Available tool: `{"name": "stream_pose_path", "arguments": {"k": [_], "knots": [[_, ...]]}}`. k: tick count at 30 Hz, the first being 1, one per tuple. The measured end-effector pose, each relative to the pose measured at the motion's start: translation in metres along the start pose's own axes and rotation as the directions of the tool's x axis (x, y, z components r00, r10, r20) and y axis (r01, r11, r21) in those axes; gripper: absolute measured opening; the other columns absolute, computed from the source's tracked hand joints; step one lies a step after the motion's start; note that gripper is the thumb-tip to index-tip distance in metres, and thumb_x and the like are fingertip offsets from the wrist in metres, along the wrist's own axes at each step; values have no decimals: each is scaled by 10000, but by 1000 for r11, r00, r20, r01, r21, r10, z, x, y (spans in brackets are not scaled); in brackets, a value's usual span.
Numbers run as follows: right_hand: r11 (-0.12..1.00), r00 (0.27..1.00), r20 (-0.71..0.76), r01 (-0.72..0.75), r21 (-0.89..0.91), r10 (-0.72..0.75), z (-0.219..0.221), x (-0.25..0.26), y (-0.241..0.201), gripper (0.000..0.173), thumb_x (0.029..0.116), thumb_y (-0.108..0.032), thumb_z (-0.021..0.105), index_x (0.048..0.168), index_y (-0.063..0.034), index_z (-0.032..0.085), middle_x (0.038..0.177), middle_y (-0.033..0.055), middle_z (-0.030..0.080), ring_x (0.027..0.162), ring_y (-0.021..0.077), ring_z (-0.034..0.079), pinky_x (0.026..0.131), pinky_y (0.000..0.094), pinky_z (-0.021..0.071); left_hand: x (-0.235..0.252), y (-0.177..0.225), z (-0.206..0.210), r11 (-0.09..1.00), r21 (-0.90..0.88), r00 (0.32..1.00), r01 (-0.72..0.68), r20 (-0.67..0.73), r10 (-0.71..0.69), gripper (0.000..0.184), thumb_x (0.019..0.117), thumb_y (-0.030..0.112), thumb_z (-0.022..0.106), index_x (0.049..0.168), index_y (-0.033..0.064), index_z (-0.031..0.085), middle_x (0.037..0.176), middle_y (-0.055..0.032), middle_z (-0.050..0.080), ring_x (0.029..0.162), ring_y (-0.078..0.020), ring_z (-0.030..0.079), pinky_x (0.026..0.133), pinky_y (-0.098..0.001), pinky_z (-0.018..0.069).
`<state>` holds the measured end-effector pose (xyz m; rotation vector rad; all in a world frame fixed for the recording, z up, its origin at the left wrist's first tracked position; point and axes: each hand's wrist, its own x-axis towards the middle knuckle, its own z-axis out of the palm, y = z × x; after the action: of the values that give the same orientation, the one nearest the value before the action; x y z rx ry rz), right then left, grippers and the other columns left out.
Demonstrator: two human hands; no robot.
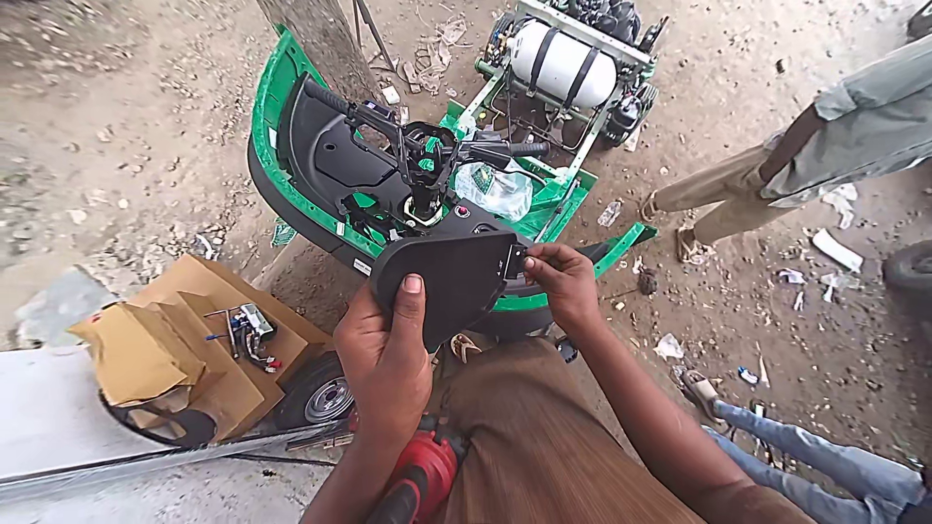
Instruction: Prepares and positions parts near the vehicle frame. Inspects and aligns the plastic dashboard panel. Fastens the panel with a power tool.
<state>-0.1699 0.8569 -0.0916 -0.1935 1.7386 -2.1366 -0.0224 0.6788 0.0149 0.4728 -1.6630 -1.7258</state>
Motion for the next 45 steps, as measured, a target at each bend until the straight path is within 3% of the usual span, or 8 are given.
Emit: {"name": "stream_pose_path", "arguments": {"k": [13,23,27,30,33,36,41,45], "knots": [[987,997,48,-72,142,66,1,-1,-3,167,965,8,659,1120,-30,706,942,107,713,728,140,667,696,312,607,1,-3,-4,1000,10,1000,-27,-8,27,136,1042,86,561,1130,40,654,953,-39,720,872,-149,717,822,-355,628],[953,976,57,-216,211,208,-4,5,2,138,1050,-153,575,1097,-74,678,824,38,612,632,97,548,592,253,513,6,-5,-6,1000,3,1000,-21,-5,21,130,1045,87,560,1127,44,651,948,-33,721,862,-150,721,815,-356,631],[934,976,45,-189,-305,212,-11,20,7,155,1038,-198,624,1049,-58,687,709,30,576,518,87,448,485,239,403,8,-7,-8,998,6,998,-55,-36,55,121,1037,78,568,1116,57,657,950,-18,721,873,-138,718,819,-350,628],[576,979,78,-45,-816,186,-24,56,28,183,983,-262,698,1004,-85,737,715,61,644,615,210,591,605,454,507,8,-9,-7,999,-6,998,-49,-38,48,112,1035,74,571,1114,48,647,955,-27,718,876,-150,717,828,-369,626],[364,954,77,-36,-931,291,-32,86,50,186,978,-271,673,991,-96,734,842,121,697,802,315,682,732,590,545,9,-10,-7,999,-2,998,-38,-40,38,118,1036,79,570,1118,46,649,955,-31,718,874,-152,718,825,-373,628],[310,942,85,-21,-951,324,-38,100,63,186,978,-262,658,962,-92,733,872,137,707,844,336,690,747,606,544,9,-11,-9,999,6,997,-46,-59,46,116,1036,77,569,1116,46,647,955,-33,717,875,-157,719,826,-380,630],[562,945,67,-131,-817,319,-54,99,51,210,993,-269,678,978,-73,751,829,85,710,775,226,666,755,512,538,10,-12,-10,999,13,997,-38,-71,39,126,1034,75,574,1129,47,651,968,-29,719,884,-152,717,836,-373,627],[744,855,316,-115,-658,412,-81,57,1,97,932,-122,745,886,-44,710,582,16,532,495,94,435,488,280,380,13,-10,-6,999,10,997,-31,-74,32,123,1029,72,577,1125,62,653,967,-15,722,882,-136,714,832,-348,622]]}}
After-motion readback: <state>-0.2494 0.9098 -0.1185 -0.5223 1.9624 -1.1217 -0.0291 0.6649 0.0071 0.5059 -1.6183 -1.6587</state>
